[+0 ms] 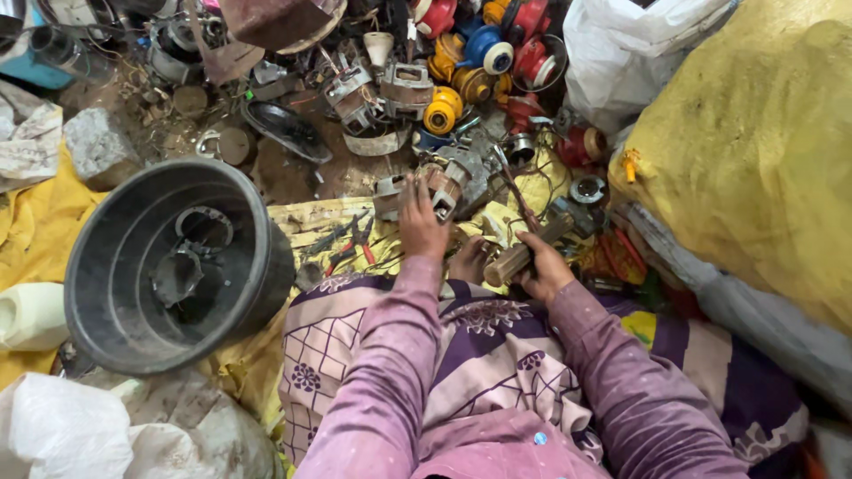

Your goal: The person sits on the floor and dismantles a motor component by hand, pulling out copper windings. They then use a hammer to strike the metal casing, breaking it apart and separating the internal parts.

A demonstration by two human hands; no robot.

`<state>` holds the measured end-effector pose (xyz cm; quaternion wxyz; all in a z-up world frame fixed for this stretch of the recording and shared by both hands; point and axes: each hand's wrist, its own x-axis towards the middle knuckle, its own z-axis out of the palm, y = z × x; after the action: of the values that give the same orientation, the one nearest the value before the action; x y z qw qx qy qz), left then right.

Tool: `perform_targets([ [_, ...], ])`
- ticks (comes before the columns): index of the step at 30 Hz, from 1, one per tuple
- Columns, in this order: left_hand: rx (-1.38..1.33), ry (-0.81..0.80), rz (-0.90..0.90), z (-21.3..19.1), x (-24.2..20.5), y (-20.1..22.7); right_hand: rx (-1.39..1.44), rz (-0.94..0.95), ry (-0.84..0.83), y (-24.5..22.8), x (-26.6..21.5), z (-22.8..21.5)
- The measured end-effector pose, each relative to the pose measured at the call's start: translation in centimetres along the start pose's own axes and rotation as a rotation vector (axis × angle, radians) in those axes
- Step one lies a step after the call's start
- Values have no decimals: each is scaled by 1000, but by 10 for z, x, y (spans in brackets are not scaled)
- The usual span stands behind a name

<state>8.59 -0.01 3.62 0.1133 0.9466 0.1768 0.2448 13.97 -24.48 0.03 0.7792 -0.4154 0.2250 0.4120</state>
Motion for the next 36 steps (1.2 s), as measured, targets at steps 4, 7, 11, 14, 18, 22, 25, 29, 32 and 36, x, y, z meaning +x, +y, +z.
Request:
perform_targets([
  [4, -103, -230, -222, -7, 42, 6, 46, -10, -57, -3, 8, 0],
  [7, -379, -394, -416, -13, 55, 0, 61, 2, -19, -3, 8, -3],
  [11, -567, -248, -185, -14, 60, -31, 35, 18, 38, -6, 0, 5],
  [14, -604, -206, -110, 0, 62, -41, 47, -4, 34, -9, -13, 12],
  [18, -557, -215, -137, 20, 60, -44, 148, -117, -32, -23, -23, 3],
  [22, -553, -270, -186, 21, 61, -48, 395, -31, -296, -50, -24, -25],
  [25, -613, -275, -150, 18, 66, -45, 129, -94, -241, -54, -36, -30],
  [29, -600, -280, -137, 14, 69, -47, -427, -189, 66, -36, -87, 20],
  [32, -591, -303, -127, 12, 68, -44, -713, -675, 7, -50, -143, 78],
  [36, -576, -318, -147, 1, 72, -42, -1008, -1330, -83, -96, -202, 136],
])
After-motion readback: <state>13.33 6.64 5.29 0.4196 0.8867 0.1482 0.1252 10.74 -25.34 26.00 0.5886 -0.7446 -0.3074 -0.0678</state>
